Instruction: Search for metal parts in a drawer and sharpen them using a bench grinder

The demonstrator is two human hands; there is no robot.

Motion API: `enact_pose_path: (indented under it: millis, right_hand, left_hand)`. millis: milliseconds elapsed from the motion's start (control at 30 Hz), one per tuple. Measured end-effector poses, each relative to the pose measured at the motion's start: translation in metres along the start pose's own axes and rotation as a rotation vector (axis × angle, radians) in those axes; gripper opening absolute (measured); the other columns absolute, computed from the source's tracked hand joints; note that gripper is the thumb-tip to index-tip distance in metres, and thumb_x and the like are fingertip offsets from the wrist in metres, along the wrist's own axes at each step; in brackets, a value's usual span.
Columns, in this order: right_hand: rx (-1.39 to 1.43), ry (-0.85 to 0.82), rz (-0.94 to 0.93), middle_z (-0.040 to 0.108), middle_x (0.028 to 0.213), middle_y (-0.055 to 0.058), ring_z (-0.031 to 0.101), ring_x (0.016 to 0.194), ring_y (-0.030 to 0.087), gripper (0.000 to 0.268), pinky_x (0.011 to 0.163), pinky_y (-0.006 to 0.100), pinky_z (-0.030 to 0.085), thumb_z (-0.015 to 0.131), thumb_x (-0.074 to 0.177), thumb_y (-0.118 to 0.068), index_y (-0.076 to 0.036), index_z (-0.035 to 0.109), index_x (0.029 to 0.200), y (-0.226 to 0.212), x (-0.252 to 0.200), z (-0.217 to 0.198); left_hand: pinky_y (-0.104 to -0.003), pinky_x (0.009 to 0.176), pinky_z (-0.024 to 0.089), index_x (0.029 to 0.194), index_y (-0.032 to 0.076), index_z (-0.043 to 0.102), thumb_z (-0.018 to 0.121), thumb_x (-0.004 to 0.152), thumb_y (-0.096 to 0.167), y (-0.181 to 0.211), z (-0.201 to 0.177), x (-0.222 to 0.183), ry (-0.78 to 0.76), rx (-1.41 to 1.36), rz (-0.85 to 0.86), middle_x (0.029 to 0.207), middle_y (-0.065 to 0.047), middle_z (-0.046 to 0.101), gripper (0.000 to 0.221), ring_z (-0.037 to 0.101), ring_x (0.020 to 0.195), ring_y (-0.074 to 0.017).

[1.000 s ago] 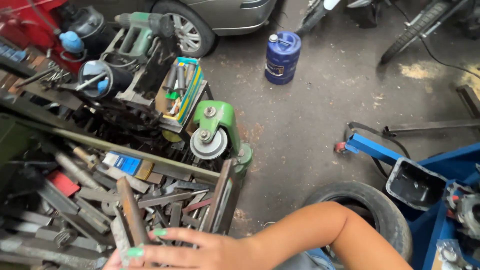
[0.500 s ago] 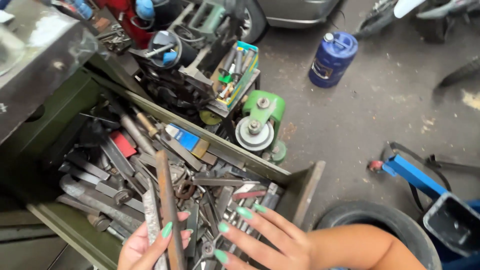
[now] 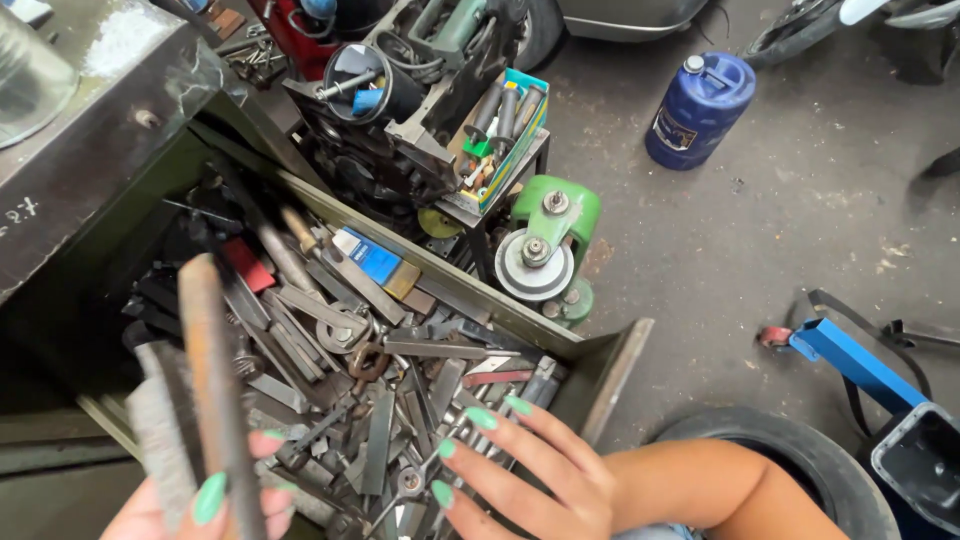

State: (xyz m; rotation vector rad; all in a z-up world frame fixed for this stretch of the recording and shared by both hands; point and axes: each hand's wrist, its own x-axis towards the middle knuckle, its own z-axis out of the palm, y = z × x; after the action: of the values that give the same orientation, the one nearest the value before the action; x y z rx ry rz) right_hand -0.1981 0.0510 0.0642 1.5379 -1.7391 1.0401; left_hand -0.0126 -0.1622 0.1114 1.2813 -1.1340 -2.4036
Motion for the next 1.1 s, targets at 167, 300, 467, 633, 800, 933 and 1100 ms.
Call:
enact_pose_path:
  millis: [167,300,467,633,800,933,1100]
  right_hand:
    - [0.018,0.114,-0.068,0.075,0.094,-0.006,0.074,0.088,0.02,0.016,0.085,0.037,0.058,0.055,0.094,-0.027,-0.024,0.062,0.08,0.001,0.027,0.028]
    - [0.077,0.161,-0.209,0.073,0.093,0.004,0.068,0.086,0.027,0.031,0.079,0.043,0.057,0.042,0.097,-0.033,-0.015,0.064,0.085,-0.002,0.041,0.032]
    - [0.225,0.213,-0.347,0.07,0.092,0.016,0.062,0.084,0.036,0.055,0.072,0.05,0.056,0.026,0.1,-0.039,-0.004,0.068,0.091,0.017,0.061,0.089]
    - [0.285,0.243,-0.415,0.067,0.112,0.021,0.059,0.106,0.044,0.058,0.086,0.054,0.052,0.026,0.099,-0.042,-0.003,0.068,0.108,0.021,0.094,0.132]
    - [0.268,0.232,-0.407,0.061,0.129,0.022,0.054,0.121,0.05,0.055,0.097,0.06,0.051,0.028,0.101,-0.041,-0.004,0.063,0.123,0.011,0.127,0.18]
    - [0.228,0.255,-0.418,0.059,0.134,0.019,0.052,0.125,0.048,0.059,0.098,0.059,0.052,0.024,0.103,-0.046,-0.008,0.06,0.13,0.004,0.151,0.224]
    - [0.257,0.299,-0.511,0.056,0.136,0.021,0.048,0.128,0.043,0.053,0.108,0.055,0.042,0.031,0.106,-0.038,-0.007,0.063,0.133,0.002,0.177,0.287]
  left_hand:
    - [-0.058,0.076,0.065,0.131,0.009,0.056,0.08,0.072,0.017,0.029,-0.035,0.009,-0.206,-0.018,-0.016,0.104,-0.036,0.079,0.065,0.079,0.088,-0.0465]
    - [-0.047,0.074,0.064,0.125,0.002,0.059,0.071,0.076,0.013,0.06,0.109,-0.05,-0.014,-0.016,0.282,0.108,-0.03,0.077,0.051,0.075,0.082,-0.0361]
    - [-0.033,0.071,0.062,0.116,-0.006,0.062,0.061,0.083,0.008,0.046,0.067,-0.063,0.332,0.018,0.584,0.113,-0.022,0.076,0.037,0.071,0.075,-0.0231]
    - [-0.029,0.065,0.063,0.116,-0.005,0.063,0.063,0.084,0.01,0.048,0.07,-0.084,0.354,0.005,0.777,0.11,-0.018,0.076,0.035,0.072,0.073,-0.018]
    - [-0.034,0.065,0.067,0.117,-0.004,0.068,0.07,0.079,0.014,0.028,0.067,-0.094,0.413,-0.028,0.734,0.101,-0.02,0.081,0.042,0.078,0.07,-0.0259]
    - [-0.038,0.063,0.07,0.117,0.001,0.071,0.074,0.075,0.014,0.005,0.061,-0.088,0.448,-0.005,0.69,0.098,-0.015,0.084,0.044,0.081,0.066,-0.0251]
    - [-0.032,0.06,0.068,0.114,-0.005,0.068,0.076,0.078,0.01,-0.028,0.052,-0.071,0.315,-0.126,0.633,0.103,-0.016,0.082,0.04,0.08,0.071,-0.0209]
